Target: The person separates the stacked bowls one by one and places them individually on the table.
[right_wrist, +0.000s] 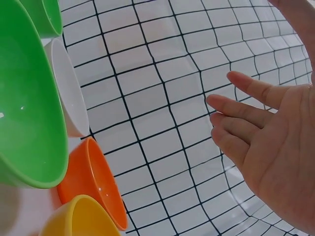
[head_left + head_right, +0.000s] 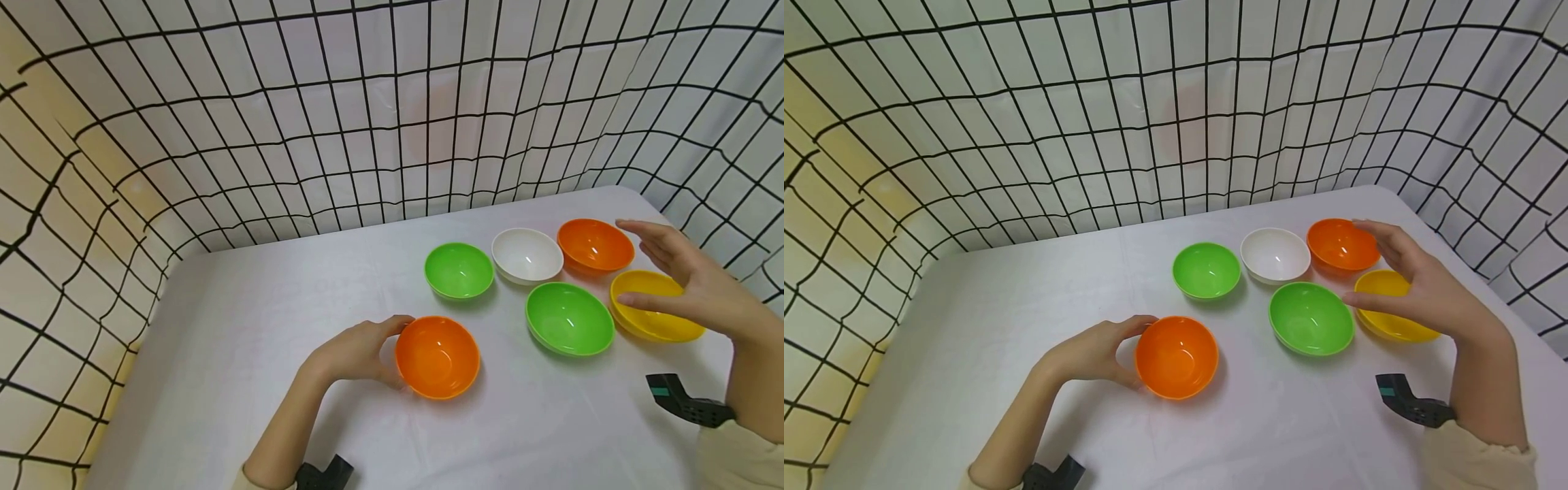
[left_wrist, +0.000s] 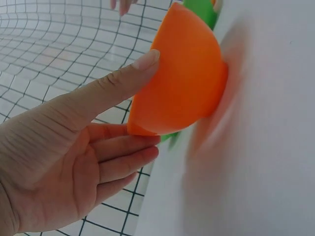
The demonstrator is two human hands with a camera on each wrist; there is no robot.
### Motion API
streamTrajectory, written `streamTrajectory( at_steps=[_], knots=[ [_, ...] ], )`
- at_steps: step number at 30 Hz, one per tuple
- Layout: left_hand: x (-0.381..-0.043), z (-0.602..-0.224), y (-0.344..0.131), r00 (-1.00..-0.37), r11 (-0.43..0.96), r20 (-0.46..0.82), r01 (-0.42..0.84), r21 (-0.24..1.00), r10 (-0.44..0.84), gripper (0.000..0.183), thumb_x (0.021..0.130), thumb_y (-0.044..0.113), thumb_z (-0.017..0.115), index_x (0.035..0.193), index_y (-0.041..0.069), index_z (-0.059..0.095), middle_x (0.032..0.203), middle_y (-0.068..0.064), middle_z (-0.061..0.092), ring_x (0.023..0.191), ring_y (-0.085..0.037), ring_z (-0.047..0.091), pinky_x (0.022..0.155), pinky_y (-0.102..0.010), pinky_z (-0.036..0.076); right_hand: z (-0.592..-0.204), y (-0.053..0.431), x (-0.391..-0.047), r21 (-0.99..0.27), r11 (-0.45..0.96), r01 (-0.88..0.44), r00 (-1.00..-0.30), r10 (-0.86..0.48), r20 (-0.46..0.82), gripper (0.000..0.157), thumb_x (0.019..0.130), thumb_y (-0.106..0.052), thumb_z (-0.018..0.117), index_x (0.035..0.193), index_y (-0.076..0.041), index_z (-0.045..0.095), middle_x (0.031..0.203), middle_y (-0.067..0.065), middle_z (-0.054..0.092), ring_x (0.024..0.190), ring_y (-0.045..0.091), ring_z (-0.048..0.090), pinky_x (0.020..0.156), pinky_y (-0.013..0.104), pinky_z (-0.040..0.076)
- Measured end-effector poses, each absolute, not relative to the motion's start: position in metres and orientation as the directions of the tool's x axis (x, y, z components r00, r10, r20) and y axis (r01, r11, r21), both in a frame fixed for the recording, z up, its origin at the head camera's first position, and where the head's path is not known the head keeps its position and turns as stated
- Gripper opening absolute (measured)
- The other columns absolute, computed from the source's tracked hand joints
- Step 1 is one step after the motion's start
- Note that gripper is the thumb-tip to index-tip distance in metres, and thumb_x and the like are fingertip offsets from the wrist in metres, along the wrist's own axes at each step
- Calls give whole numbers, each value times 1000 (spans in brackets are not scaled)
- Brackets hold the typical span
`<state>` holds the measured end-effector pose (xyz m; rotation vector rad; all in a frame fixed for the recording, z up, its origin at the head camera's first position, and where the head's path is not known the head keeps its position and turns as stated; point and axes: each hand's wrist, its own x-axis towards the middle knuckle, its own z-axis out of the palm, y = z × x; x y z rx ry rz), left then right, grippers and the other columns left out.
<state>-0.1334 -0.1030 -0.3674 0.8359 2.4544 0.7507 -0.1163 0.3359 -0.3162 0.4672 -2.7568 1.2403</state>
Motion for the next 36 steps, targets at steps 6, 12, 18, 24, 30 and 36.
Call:
streamTrajectory(
  at_steps=[6, 12, 18, 24, 30, 36],
  knots=[
    [-132, -370, -96, -734, 676, -205, 430, 598, 648, 85, 65, 44, 80, 138, 27, 38, 128, 10, 54, 117, -12, 51, 98, -39, 41, -314, 333, -115, -724, 614, -315, -947, -250, 200, 89, 71, 5, 71, 144, -17, 25, 147, -8, 23, 132, -7, 17, 95, -3, 15],
    [-130, -373, -89, -743, 676, -180, 444, 588, 645, 86, 67, 47, 78, 139, 26, 37, 129, 9, 54, 116, -13, 52, 97, -40, 42, -314, 332, -115, -732, 611, -301, -952, -244, 187, 88, 72, 5, 71, 144, -17, 26, 147, -9, 23, 133, -7, 16, 96, -1, 13],
    [-129, -376, -84, -748, 675, -166, 451, 584, 643, 87, 68, 51, 76, 140, 26, 35, 130, 9, 54, 116, -15, 52, 95, -41, 43, -315, 333, -115, -727, 608, -318, -946, -255, 200, 88, 71, 5, 70, 144, -16, 26, 147, -8, 23, 133, -7, 17, 97, -1, 13],
    [-128, -379, -78, -758, 679, -147, 459, 573, 636, 92, 67, 54, 75, 143, 26, 32, 133, 7, 51, 117, -16, 51, 96, -41, 43, -316, 333, -115, -735, 609, -299, -952, -247, 182, 87, 73, 4, 70, 144, -18, 25, 149, -9, 21, 132, -7, 15, 103, 8, 7],
    [-127, -385, -72, -764, 675, -136, 454, 581, 631, 95, 69, 54, 73, 146, 27, 26, 136, 6, 48, 120, -16, 49, 97, -42, 43, -317, 330, -116, -750, 610, -257, -963, -230, 143, 88, 73, 0, 71, 144, -22, 24, 150, -12, 17, 129, -12, 13, 108, 60, -3],
    [-124, -395, -61, -766, 665, -81, 494, 560, 637, 90, 77, 55, 66, 148, 24, 20, 136, 3, 49, 119, -19, 51, 97, -40, 43, -317, 328, -117, -742, 626, -239, -967, -222, 124, 90, 74, -3, 73, 145, -24, 22, 149, -14, 18, 127, -14, 13, 103, 66, -3]
  ],
)
